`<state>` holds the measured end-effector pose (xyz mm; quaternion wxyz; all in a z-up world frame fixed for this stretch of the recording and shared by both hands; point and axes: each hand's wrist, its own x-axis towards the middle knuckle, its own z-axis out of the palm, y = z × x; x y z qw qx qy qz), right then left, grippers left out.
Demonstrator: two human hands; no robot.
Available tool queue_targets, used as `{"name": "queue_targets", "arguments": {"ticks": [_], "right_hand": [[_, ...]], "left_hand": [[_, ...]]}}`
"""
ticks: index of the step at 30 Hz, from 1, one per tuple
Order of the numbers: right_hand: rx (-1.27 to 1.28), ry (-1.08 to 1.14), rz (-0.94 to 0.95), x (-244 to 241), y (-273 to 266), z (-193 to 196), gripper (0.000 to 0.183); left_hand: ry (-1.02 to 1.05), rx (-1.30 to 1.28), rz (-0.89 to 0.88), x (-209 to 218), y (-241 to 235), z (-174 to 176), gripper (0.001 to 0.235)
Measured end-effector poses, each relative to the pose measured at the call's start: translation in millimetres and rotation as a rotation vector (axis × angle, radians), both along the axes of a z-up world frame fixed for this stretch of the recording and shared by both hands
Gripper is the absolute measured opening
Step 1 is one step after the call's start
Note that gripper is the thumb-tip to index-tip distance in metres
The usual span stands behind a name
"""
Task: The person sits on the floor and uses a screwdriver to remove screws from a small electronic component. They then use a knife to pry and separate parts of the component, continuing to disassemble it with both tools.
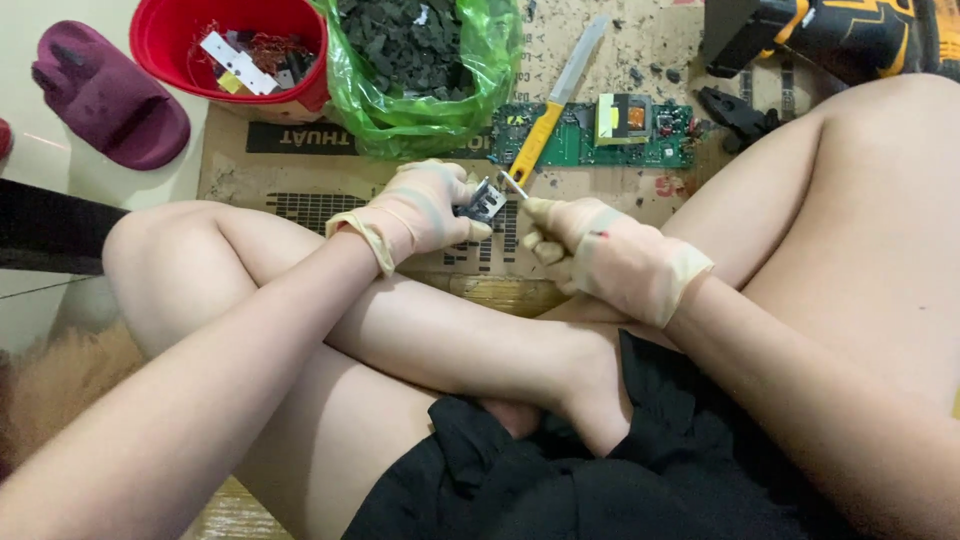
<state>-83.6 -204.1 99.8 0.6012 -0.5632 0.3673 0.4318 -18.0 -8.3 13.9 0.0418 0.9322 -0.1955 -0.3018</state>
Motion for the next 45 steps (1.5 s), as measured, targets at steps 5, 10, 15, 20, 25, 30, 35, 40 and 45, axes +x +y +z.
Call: {"name": "queue_targets", "arguments": {"ticks": [5, 10, 15, 20, 25, 30, 35, 40, 45], "right_hand": [[-0.429, -0.388, 0.751, -6.0, -3.0, -50.9, 0.037], [-0.430, -0.745, 1.238, -6.7, -19.3, 9.2, 0.045], [-0.676, -0.238, 1.005, 21.8, -17.8, -40.1, 0.043], [-0.655, -0.336, 1.234, 30.8, -25.1, -26.9, 0.051], [-0.693, -0.374, 1.228, 25.6, -23.3, -22.7, 0.048], [-0.676, -0.396, 1.233, 24.9, -24.9, -25.1, 0.047], [-0.675, -0.381, 1.220, 24.5, -24.9, -20.8, 0.048], [-0.700, -0.387, 1.215, 25.0, -27.2, -27.3, 0.047], [-0.699, -0.353, 1.203, 21.2, -25.6, -9.4, 0.048]], "left_hand": [[-0.047, 0.076, -0.125, 7.1, 12.8, -18.0, 0.065], [-0.100, 0.133, -0.253, 16.0, 15.9, -28.2, 0.061], [-0.080, 0.154, -0.244, 18.6, 5.9, -16.2, 0.035], [-0.132, 0.265, -0.379, 18.0, -1.4, -23.8, 0.028], [-0.173, 0.329, -0.376, 12.1, -6.0, -19.9, 0.022], [-0.260, 0.363, -0.501, 15.1, 4.0, -40.7, 0.020], [-0.314, 0.357, -0.531, 17.4, 9.7, -52.6, 0.020], [-0.399, 0.315, -0.528, 11.2, 14.9, -44.7, 0.019], [-0.344, 0.245, -0.443, 12.7, 20.1, -48.0, 0.016]]}}
